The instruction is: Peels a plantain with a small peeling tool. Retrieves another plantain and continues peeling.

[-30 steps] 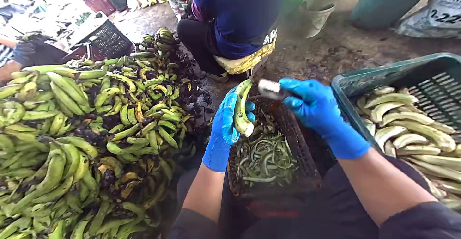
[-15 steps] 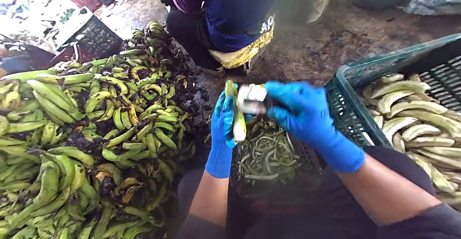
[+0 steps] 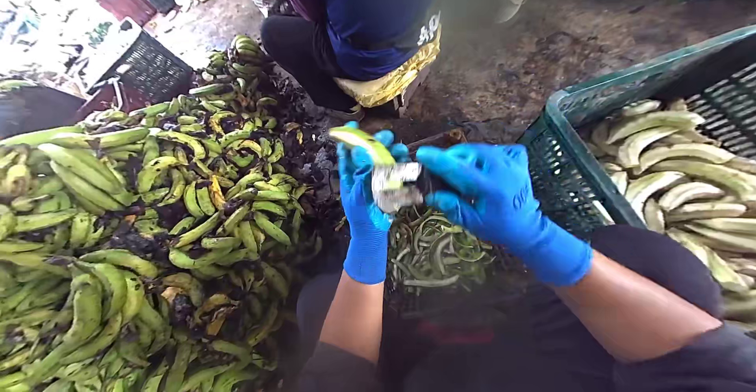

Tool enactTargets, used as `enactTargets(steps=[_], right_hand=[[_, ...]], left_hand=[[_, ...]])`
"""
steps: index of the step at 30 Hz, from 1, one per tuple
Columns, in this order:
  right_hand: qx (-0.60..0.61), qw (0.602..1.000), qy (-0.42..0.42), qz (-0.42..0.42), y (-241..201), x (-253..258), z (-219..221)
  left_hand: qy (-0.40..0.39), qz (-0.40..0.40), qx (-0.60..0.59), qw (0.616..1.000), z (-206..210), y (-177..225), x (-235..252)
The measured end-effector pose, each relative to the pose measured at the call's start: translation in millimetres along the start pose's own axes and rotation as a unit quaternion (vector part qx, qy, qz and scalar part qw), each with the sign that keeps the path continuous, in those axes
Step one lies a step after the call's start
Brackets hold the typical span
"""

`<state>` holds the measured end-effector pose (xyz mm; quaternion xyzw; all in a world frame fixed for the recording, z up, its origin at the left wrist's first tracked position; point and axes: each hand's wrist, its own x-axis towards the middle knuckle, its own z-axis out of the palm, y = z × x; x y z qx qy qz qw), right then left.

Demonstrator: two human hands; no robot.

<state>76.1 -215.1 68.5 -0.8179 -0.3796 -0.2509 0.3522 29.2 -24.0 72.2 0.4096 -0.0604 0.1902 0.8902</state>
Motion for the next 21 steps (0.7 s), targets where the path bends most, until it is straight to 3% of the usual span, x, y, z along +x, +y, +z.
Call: enactTargets(steps=[2, 3, 5, 8, 10, 15, 16, 18, 20, 21], right_hand=[[0.009, 0.999, -0.001, -0.045, -6, -7, 0], [0.009, 0.998, 0.0, -0.055, -2, -4, -1], [0.007, 0.999, 0.0, -0.045, 16, 9, -5], [-0.001, 1.0, -0.027, -0.014, 46, 24, -14], [-0.007, 0.998, -0.065, 0.006, 52, 25, -12], [-0.028, 1.0, -0.009, 0.01, 36, 17, 3], [-0.04, 0.999, -0.01, 0.033, 41, 19, -2], [-0.05, 0.986, -0.034, 0.158, 53, 25, -18], [-0.037, 0.973, -0.009, 0.229, 56, 28, -26], [-0.031, 0.977, 0.011, 0.212, 47, 25, -26]], left_hand=[[0.01, 0.099, 0.002, 0.995, 9, 1, 1], [-0.012, 0.079, -0.004, 0.997, 10, 1, -4], [-0.066, -0.049, 0.034, 0.996, 8, 8, -16], [-0.175, -0.297, 0.093, 0.934, -11, 21, -12], [-0.193, -0.351, 0.092, 0.912, -21, 20, -7], [-0.151, -0.3, 0.17, 0.926, -7, 22, -11], [-0.176, -0.306, 0.156, 0.922, -4, 20, -10], [-0.196, -0.293, 0.153, 0.923, 4, 16, -11], [-0.149, -0.244, 0.16, 0.945, 11, 12, -7], [-0.099, -0.216, 0.149, 0.96, 14, 9, -4]])
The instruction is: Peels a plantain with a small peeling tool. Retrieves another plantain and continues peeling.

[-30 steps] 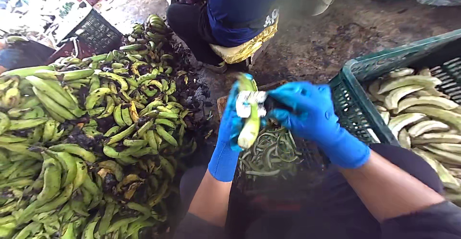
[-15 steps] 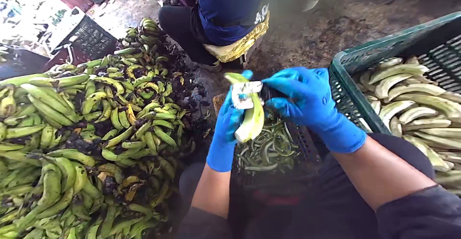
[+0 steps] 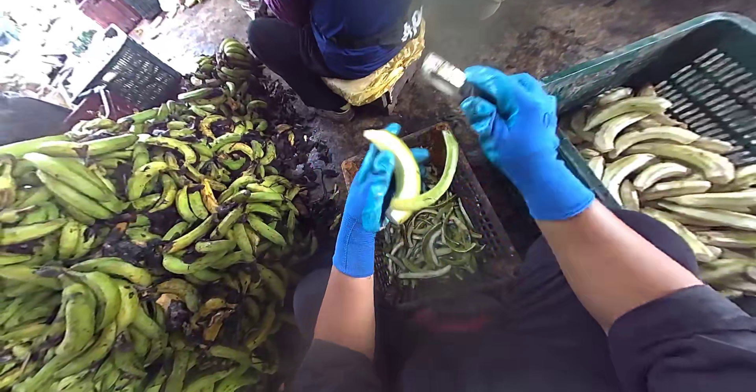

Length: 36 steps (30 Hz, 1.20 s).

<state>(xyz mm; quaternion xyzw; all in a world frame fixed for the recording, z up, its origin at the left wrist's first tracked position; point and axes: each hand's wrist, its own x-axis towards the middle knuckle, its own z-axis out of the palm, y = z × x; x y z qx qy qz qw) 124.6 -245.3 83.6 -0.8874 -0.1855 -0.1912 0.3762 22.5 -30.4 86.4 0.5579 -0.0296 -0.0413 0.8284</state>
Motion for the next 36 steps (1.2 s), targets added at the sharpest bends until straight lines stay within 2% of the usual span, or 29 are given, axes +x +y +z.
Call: enactTargets(steps=[1, 3, 5, 6, 8, 10, 14, 17, 19, 20, 21, 23, 24, 26, 28, 29, 30, 31, 32, 34, 36], right_hand=[[0.01, 0.999, 0.018, -0.047, -8, -11, 3], [0.002, 0.988, 0.038, -0.151, -22, -35, 13], [-0.01, 0.974, 0.052, -0.222, -29, -56, 19], [-0.011, 0.969, 0.054, -0.239, -29, -59, 20], [0.0, 0.969, 0.044, -0.244, -24, -47, 18], [0.013, 0.973, 0.035, -0.229, -17, -34, 14], [0.012, 0.967, 0.022, -0.252, -13, -30, 13], [0.04, 0.969, -0.047, -0.239, -7, -11, 13], [0.036, 0.968, -0.093, -0.232, -3, 4, 13], [0.025, 0.97, -0.113, -0.212, 1, 8, 12], [0.007, 0.978, -0.129, -0.166, 5, 10, 10], [-0.012, 0.992, -0.103, -0.077, 7, 8, 8], [0.0, 0.995, -0.06, -0.08, 1, 2, 10], [0.025, 0.985, 0.015, -0.17, -11, -20, 19], [0.027, 0.962, 0.06, -0.266, -19, -42, 27], [0.02, 0.951, 0.077, -0.3, -21, -51, 29], [0.012, 0.944, 0.085, -0.319, -23, -54, 28], [0.01, 0.943, 0.082, -0.323, -24, -52, 26], [0.014, 0.947, 0.066, -0.313, -25, -47, 24], [0.021, 0.964, 0.029, -0.264, -26, -38, 20], [0.019, 0.968, 0.035, -0.248, -24, -41, 21]], left_hand=[[0.062, 0.04, -0.04, 0.996, 4, -2, 5], [0.179, 0.136, -0.16, 0.961, 13, -3, 16], [0.218, 0.209, -0.28, 0.911, 15, -1, 21], [0.223, 0.226, -0.298, 0.9, 17, 0, 20], [0.154, 0.208, -0.272, 0.927, 20, -4, 14], [0.093, 0.15, -0.207, 0.962, 23, -7, 9], [0.068, 0.101, -0.051, 0.991, 4, -7, -4], [0.017, 0.019, 0.092, 0.995, -8, -2, -17], [-0.113, -0.01, 0.198, 0.974, -15, 5, -16], [-0.179, -0.017, 0.196, 0.964, -18, 7, -13], [-0.201, -0.027, 0.163, 0.965, -18, 6, -11], [-0.12, -0.006, 0.072, 0.99, -17, 4, -6], [-0.062, 0.014, 0.018, 0.998, -16, 4, -2], [0.031, 0.056, -0.152, 0.986, -11, 2, 6], [0.004, 0.078, -0.364, 0.928, -15, 5, 18], [-0.028, 0.053, -0.479, 0.876, -17, 8, 22], [-0.05, 0.033, -0.545, 0.836, -19, 9, 23], [-0.057, 0.036, -0.552, 0.831, -17, 6, 22], [-0.05, 0.056, -0.509, 0.857, -13, 2, 21], [0.014, 0.111, -0.372, 0.921, 4, 0, 16], [0.065, 0.112, -0.253, 0.959, 10, 0, 8]])
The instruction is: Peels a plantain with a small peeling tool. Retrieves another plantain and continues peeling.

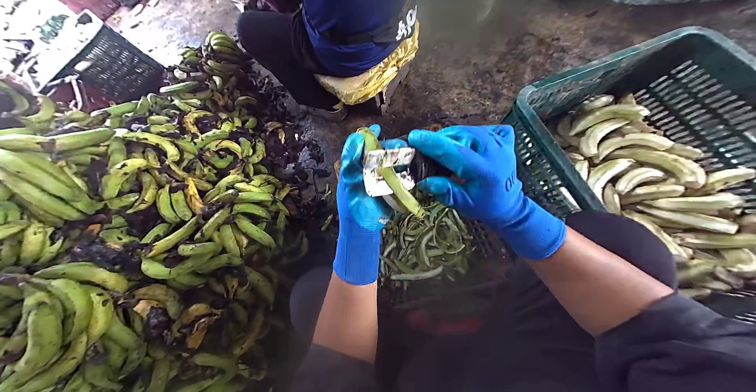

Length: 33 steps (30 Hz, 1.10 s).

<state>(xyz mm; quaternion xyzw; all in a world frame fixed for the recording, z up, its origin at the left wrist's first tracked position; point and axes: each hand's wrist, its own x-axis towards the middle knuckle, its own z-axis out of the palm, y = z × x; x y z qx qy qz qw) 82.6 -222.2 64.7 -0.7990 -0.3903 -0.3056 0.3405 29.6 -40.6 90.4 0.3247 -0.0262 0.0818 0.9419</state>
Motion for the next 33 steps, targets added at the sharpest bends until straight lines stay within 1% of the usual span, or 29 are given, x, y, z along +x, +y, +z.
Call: enactTargets(steps=[1, 3, 5, 6, 8, 10, 11, 12, 14, 15, 16, 17, 18, 19, 20, 21, 22, 23, 24, 25, 26, 27, 29, 31, 33], right_hand=[[-0.003, 1.0, 0.007, -0.004, 0, -3, 1], [0.01, 1.0, -0.011, 0.003, 0, 0, 0], [0.051, 0.996, -0.04, 0.057, 7, 12, 0], [0.065, 0.992, -0.056, 0.095, 15, 18, 1], [0.079, 0.982, -0.092, 0.145, 25, 20, 3], [0.086, 0.975, -0.121, 0.163, 24, 15, 9], [0.092, 0.973, -0.128, 0.17, 23, 13, 11], [0.103, 0.971, -0.125, 0.175, 21, 13, 11], [0.135, 0.974, -0.086, 0.158, 11, 16, 3], [0.147, 0.979, -0.054, 0.13, 6, 20, -3], [0.147, 0.985, -0.025, 0.091, 1, 23, -9], [0.129, 0.99, -0.008, 0.054, -2, 21, -11], [0.104, 0.994, -0.008, 0.034, -2, 14, -8], [0.073, 0.997, -0.017, 0.026, 2, 5, 0], [0.041, 0.998, -0.039, 0.026, 6, -5, 9], [0.016, 0.997, -0.068, 0.03, 8, -15, 16], [0.003, 0.996, -0.085, 0.031, 7, -21, 19], [-0.007, 0.997, -0.078, 0.025, 5, -22, 18], [-0.017, 0.998, -0.056, 0.014, 3, -21, 12], [-0.029, 0.999, -0.031, -0.002, 2, -20, 4], [-0.032, 0.999, -0.006, -0.018, 3, -19, -3], [-0.033, 0.999, 0.012, -0.033, 4, -20, -8], [-0.034, 0.998, 0.022, -0.044, 5, -21, -11], [-0.039, 0.998, 0.01, -0.046, 4, -22, -6], [-0.041, 0.998, 0.001, -0.054, 1, -22, -1]], left_hand=[[0.014, 0.011, 0.062, 0.998, -1, 0, -5], [0.039, 0.054, 0.196, 0.978, -3, -4, -14], [0.019, 0.1, 0.273, 0.957, -3, -5, -21], [-0.011, 0.116, 0.299, 0.947, -2, -5, -22], [-0.031, 0.098, 0.335, 0.937, -4, -3, -19], [-0.025, 0.08, 0.33, 0.94, -13, -12, -11], [-0.031, 0.09, 0.33, 0.939, -17, -17, -9], [-0.048, 0.116, 0.335, 0.934, -19, -19, -8], [-0.086, 0.198, 0.346, 0.913, -14, -20, -11], [-0.1, 0.243, 0.334, 0.905, -10, -20, -12], [-0.086, 0.27, 0.301, 0.911, -9, -24, -13], [-0.044, 0.26, 0.262, 0.928, -16, -32, -14], [0.003, 0.217, 0.215, 0.952, -26, -41, -12], [0.012, 0.152, 0.159, 0.975, -38, -47, -6], [-0.002, 0.099, 0.096, 0.99, -45, -52, 3], [-0.001, 0.055, 0.061, 0.997, -44, -54, 10], [-0.005, 0.023, 0.072, 0.997, -42, -52, 13], [-0.013, 0.017, 0.114, 0.993, -39, -46, 15], [-0.031, 0.029, 0.134, 0.99, -35, -40, 16], [-0.042, 0.051, 0.116, 0.991, -27, -34, 14], [-0.052, 0.057, 0.056, 0.995, -20, -27, 12], [-0.074, 0.045, 0.0, 0.996, -17, -21, 10], [-0.12, 0.01, -0.029, 0.992, -19, -11, 13], [-0.111, 0.001, -0.044, 0.993, -21, -5, 18], [-0.076, -0.027, -0.079, 0.994, -17, 0, 17]])
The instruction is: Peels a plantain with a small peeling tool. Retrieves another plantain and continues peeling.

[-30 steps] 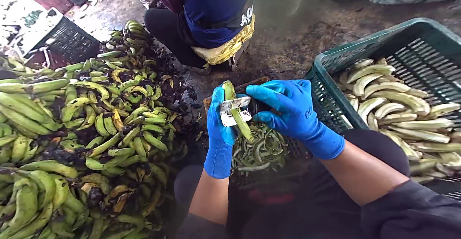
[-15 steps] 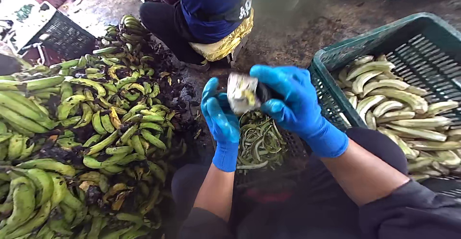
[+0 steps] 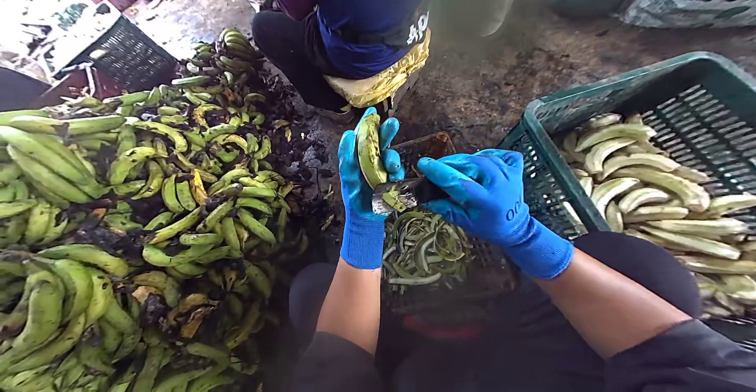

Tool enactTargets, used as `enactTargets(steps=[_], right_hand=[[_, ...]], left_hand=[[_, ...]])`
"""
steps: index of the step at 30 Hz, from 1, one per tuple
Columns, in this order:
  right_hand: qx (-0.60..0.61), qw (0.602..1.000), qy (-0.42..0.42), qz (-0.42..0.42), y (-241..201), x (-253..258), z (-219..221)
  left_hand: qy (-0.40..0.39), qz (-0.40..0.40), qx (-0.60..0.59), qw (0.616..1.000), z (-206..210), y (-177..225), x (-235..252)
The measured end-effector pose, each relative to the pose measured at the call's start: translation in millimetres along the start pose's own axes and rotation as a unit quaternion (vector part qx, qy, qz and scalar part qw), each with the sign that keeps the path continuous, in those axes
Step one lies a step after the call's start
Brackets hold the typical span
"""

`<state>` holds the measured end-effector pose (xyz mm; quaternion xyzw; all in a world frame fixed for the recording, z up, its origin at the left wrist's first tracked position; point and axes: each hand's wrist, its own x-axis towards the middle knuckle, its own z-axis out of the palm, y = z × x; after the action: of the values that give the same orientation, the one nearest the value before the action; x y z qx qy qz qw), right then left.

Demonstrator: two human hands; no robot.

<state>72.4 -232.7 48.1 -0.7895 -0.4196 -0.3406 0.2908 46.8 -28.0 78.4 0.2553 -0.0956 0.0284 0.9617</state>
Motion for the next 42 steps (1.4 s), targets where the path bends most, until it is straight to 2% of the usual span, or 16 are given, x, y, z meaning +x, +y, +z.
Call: enactTargets(steps=[2, 6, 11, 14, 16, 17, 19, 21, 23, 27, 30, 32, 34, 36, 39, 42], right_hand=[[-0.001, 1.0, 0.002, -0.006, -1, 3, 0], [0.043, 0.998, -0.016, 0.041, 5, 31, -9], [0.116, 0.989, -0.031, 0.089, 0, 38, -9], [0.246, 0.907, -0.186, 0.287, 26, 48, -4], [0.25, 0.868, -0.217, 0.369, 41, 50, 1], [0.227, 0.887, -0.204, 0.347, 38, 48, 1], [0.173, 0.96, -0.139, 0.169, 22, 38, 1], [0.136, 0.987, -0.08, -0.014, 9, 27, 6], [0.113, 0.989, -0.057, -0.071, -2, 23, 6], [0.18, 0.972, -0.062, 0.138, -4, 37, 16], [0.306, 0.885, -0.065, 0.344, 22, 43, 16], [0.306, 0.899, -0.095, 0.298, 26, 40, 2], [0.275, 0.944, -0.142, 0.118, 22, 35, -9], [0.245, 0.954, -0.172, 0.012, 13, 29, -7], [0.175, 0.972, -0.141, 0.067, 4, 24, 7], [0.202, 0.948, -0.064, 0.235, 18, 32, 14]], left_hand=[[0.049, 0.008, 0.03, 0.998, 9, 3, -5], [0.105, 0.077, 0.302, 0.944, 25, -16, -30], [0.012, 0.13, 0.452, 0.883, 24, -8, -40], [-0.036, 0.137, 0.426, 0.893, 17, -5, -44], [0.003, 0.121, 0.37, 0.921, 14, 4, -38], [0.031, 0.099, 0.307, 0.946, 10, 10, -34], [0.063, 0.038, 0.091, 0.993, 2, 19, -29], [0.039, -0.021, -0.097, 0.994, -2, 25, -29], [0.021, -0.049, -0.131, 0.99, 2, 25, -30], [0.113, 0.004, 0.055, 0.992, 18, -2, -32], [0.1, 0.001, 0.088, 0.991, 12, -1, -32], [0.092, -0.041, 0.054, 0.993, 1, 13, -26], [0.115, -0.064, 0.044, 0.99, -4, 23, -22], [0.135, -0.058, 0.095, 0.985, -4, 24, -25], [0.185, 0.008, 0.238, 0.953, 9, 9, -33], [0.186, 0.032, 0.249, 0.95, 15, 1, -38]])
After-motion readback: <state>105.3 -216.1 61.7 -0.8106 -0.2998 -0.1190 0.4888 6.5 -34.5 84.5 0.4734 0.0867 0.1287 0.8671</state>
